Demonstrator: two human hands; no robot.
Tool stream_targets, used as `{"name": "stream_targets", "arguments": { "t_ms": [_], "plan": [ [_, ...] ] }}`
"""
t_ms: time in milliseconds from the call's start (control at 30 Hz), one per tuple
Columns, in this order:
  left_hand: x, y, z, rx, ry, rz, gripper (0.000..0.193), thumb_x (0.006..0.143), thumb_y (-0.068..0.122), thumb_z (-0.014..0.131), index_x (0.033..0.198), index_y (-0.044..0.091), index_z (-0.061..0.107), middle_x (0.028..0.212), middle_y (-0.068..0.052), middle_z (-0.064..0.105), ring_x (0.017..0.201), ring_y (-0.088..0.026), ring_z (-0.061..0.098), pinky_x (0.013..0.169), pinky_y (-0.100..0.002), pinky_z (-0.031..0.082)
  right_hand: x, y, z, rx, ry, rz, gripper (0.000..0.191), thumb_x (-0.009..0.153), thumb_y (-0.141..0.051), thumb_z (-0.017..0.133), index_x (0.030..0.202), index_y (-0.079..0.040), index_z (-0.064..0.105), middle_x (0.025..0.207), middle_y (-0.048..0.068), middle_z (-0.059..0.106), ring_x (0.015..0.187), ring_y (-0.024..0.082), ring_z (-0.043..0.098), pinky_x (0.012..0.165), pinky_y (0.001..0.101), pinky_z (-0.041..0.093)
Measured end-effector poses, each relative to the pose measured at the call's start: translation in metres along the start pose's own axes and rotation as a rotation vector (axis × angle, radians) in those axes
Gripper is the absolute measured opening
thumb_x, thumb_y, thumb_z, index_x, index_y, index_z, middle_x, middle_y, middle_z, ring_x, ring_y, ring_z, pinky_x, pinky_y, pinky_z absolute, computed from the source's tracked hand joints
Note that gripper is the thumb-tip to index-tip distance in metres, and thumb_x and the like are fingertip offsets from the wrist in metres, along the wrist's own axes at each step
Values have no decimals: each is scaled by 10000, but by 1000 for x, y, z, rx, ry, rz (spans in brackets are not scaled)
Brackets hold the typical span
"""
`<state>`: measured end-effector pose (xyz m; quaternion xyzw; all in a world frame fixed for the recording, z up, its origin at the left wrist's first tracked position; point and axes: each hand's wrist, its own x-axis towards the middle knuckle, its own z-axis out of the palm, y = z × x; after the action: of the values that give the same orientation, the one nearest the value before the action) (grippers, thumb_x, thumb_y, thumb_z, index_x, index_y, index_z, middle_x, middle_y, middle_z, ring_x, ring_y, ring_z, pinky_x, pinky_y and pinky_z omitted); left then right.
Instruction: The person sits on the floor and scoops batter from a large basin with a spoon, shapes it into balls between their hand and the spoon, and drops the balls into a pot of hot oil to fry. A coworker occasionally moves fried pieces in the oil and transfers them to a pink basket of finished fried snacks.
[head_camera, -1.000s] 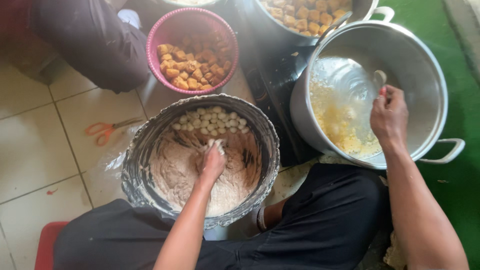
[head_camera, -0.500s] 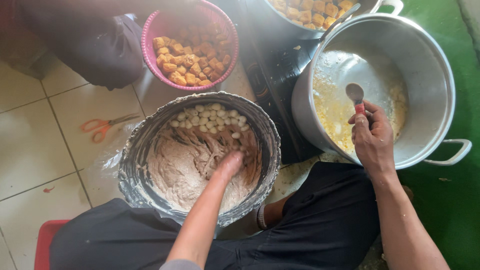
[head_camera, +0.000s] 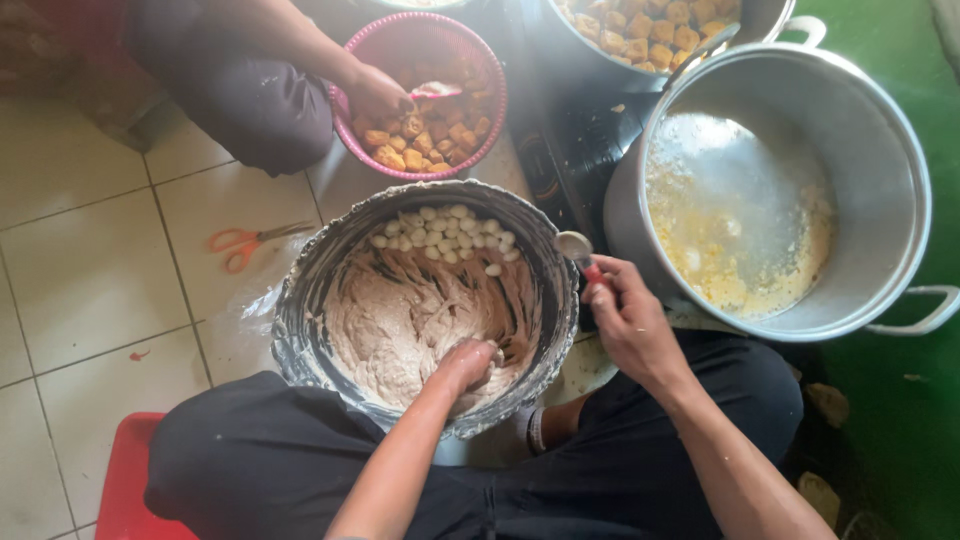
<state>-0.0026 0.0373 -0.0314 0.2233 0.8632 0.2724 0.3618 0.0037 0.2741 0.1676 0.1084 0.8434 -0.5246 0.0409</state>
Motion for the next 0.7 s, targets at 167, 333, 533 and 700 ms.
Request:
{"name": "stream_targets", "arguments": {
  "t_ms": [167, 333, 533, 700],
  "plan": [
    [-7, -3, 17, -129, 27, -70, 391, 823, 249, 805, 1123, 28, 689, 1058, -262, 698, 1029, -422, 666, 883, -471, 529, -13, -1, 30, -223, -86, -116, 359, 985, -109, 564, 1330, -25, 513, 963, 170, 702, 866, 267, 710, 783, 365, 556],
    [-9, 10, 1, -661, 537, -24, 273, 870, 179, 710, 1106, 42, 707, 999, -157, 754, 924, -270, 733, 819, -370, 564, -27, -1, 55, -345, -67, -336, 345, 964, -152, 611, 1296, -65, 575, 1012, 168, 717, 867, 335, 733, 729, 405, 582],
    [-37, 52, -49, -829, 702, 12, 314, 857, 125, 723, 1155, 45, 665, 1000, -109, 760, 908, -190, 720, 796, -324, 565, -35, -12, 69, -624, -54, -383, 403, 957, -172, 644, 1352, -105, 600, 852, 131, 674, 699, 347, 688, 582, 438, 559],
    [-46, 65, -67, -758, 754, 8, 299, 904, 173, 775, 1156, 49, 675, 997, -89, 757, 906, -164, 718, 799, -310, 560, -31, -17, 65, -554, 76, -425, 387, 972, -164, 632, 1351, -94, 602, 837, 134, 665, 648, 345, 676, 545, 428, 551]
  ]
}}
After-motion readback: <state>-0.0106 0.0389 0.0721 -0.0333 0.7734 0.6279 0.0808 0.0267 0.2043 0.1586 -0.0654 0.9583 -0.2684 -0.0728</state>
